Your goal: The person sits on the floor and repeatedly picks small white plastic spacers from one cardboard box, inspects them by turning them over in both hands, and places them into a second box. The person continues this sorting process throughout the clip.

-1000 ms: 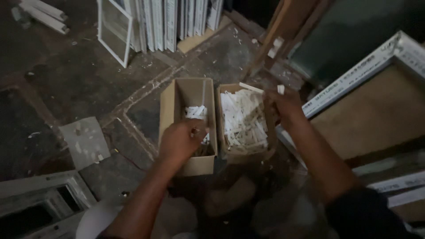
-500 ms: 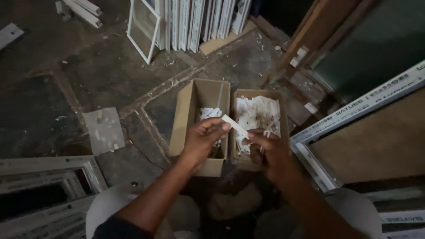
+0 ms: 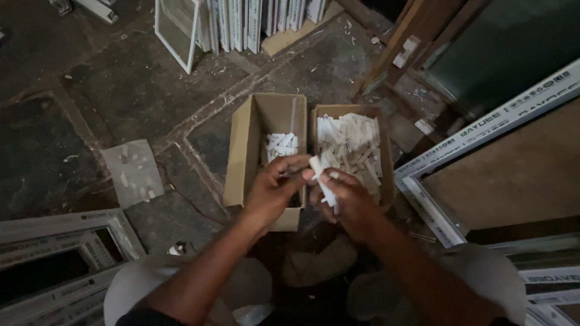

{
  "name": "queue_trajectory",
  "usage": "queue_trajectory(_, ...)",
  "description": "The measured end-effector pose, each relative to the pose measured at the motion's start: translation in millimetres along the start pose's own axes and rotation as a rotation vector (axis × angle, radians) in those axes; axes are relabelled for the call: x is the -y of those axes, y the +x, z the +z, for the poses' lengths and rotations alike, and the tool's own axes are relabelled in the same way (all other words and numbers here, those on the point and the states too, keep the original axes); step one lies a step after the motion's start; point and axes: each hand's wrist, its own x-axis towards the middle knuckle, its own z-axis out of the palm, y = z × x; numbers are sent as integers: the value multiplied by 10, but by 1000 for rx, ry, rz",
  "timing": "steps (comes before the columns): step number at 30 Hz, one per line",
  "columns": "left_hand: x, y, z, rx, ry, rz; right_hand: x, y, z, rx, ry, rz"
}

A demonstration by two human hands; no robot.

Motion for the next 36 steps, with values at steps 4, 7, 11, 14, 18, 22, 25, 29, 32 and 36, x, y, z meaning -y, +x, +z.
queue_trajectory(4, -25, -126, 23, -80, 219, 69, -103, 118, -48, -136, 277, -50)
queue_trajectory(7, -41, -280, 114, 11, 367, 163, -149, 169, -88, -130, 411, -68)
queue_trajectory(11, -31, -401, 200, 41, 537, 297, -223, 157, -38, -62, 477, -135)
queue_trajectory(14, 48, -397, 184, 52, 469, 274, -232, 126, 36, -26, 462, -207)
queue_trajectory(18, 208, -336, 153, 71, 312, 195, -156, 25, 76, 30, 454, -75)
queue_trajectory(22, 232, -283, 158, 140, 154, 148, -114, 16, 124, -10, 433, -28)
queue_trajectory(25, 124, -233, 91, 194, 216, -220, -102, 49, 83, -74, 447, -65)
queue_trajectory(29, 24, -238, 32, 271, 288, -324, -44, 56, -164, -334, -630, -575)
queue_trajectory(32, 19, -238, 6, 225, 189, -203, 21, 14, -375, -371, -661, -617)
queue_trajectory(36, 5, -158, -44, 71, 115, -227, 133, 83, -369, -243, 363, -300)
